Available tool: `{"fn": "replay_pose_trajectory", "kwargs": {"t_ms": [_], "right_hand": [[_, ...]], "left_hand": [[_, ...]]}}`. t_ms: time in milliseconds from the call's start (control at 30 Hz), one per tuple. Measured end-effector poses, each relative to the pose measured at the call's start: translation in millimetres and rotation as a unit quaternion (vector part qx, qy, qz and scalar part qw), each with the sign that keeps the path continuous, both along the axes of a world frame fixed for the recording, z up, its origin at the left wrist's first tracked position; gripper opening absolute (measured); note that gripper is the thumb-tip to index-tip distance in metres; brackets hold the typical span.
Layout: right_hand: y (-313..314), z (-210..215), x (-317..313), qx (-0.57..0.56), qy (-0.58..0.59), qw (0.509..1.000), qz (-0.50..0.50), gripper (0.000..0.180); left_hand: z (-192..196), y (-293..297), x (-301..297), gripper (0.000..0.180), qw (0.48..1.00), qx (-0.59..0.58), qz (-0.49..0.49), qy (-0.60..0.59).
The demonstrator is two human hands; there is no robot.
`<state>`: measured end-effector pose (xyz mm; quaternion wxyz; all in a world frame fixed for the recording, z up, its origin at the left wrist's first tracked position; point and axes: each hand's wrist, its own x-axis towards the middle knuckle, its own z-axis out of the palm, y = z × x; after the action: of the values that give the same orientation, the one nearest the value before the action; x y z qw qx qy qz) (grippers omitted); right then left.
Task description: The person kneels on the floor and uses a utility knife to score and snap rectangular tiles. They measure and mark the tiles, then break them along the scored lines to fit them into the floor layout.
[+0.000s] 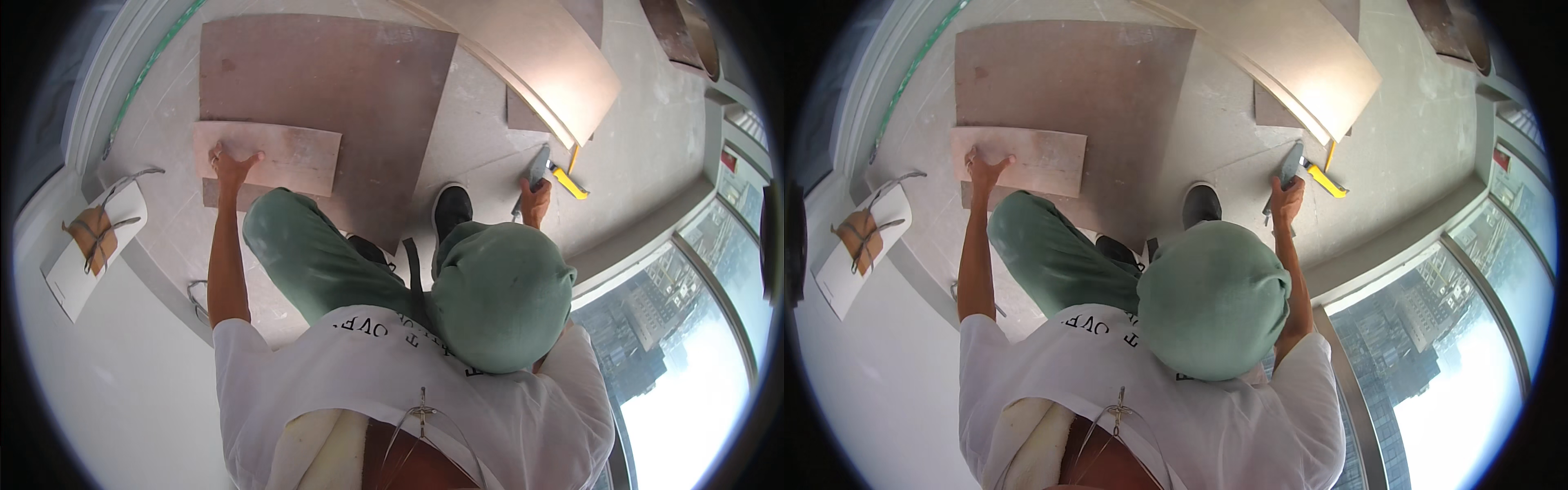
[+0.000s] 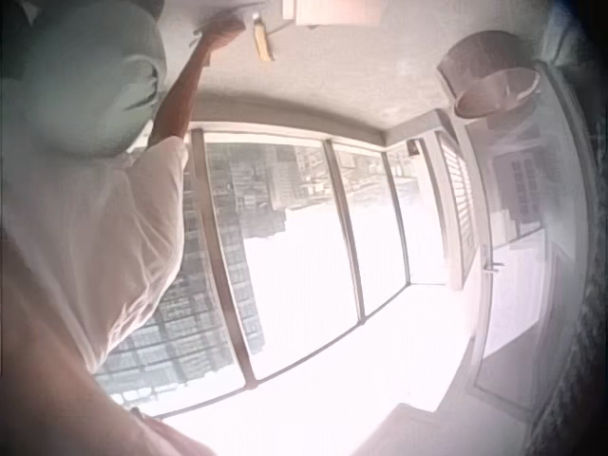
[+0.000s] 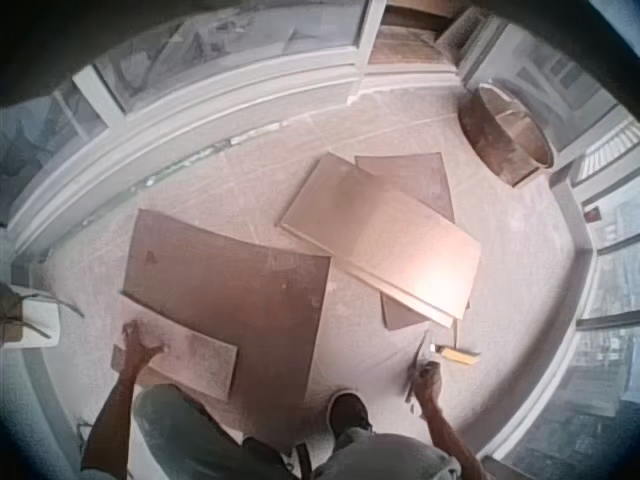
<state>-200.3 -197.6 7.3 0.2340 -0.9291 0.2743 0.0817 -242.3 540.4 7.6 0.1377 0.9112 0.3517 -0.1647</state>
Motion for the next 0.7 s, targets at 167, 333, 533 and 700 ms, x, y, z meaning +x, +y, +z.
{"fn": "replay_pose_trajectory", "kwargs": {"t_ms": [167, 333, 533, 700], "right_hand": [[53.4, 55.6, 0.8, -0.026, -0.078, 0.997, 0.013, 0.042], [126.8, 98.0, 37.6, 0.216, -0.066, 0.970, 0.087, 0.022], [210.6, 115.7, 106.6, 0.212, -0.002, 0.931, 0.296, 0.032], [261.5, 117.3, 143.5, 0.241, -0.016, 0.901, 0.360, 0.032]], "left_hand": [[18.9, -17.7, 0.8, 0.139, 0.999, -0.016, 0.047, -0.002], [23.1, -24.2, -0.1, 0.137, 0.998, -0.025, 0.060, -0.020], [28.1, -29.6, 12.0, 0.136, 0.997, -0.032, 0.071, -0.001], [30.9, -21.6, 21.7, 0.136, 0.997, -0.016, 0.055, 0.045]]}}
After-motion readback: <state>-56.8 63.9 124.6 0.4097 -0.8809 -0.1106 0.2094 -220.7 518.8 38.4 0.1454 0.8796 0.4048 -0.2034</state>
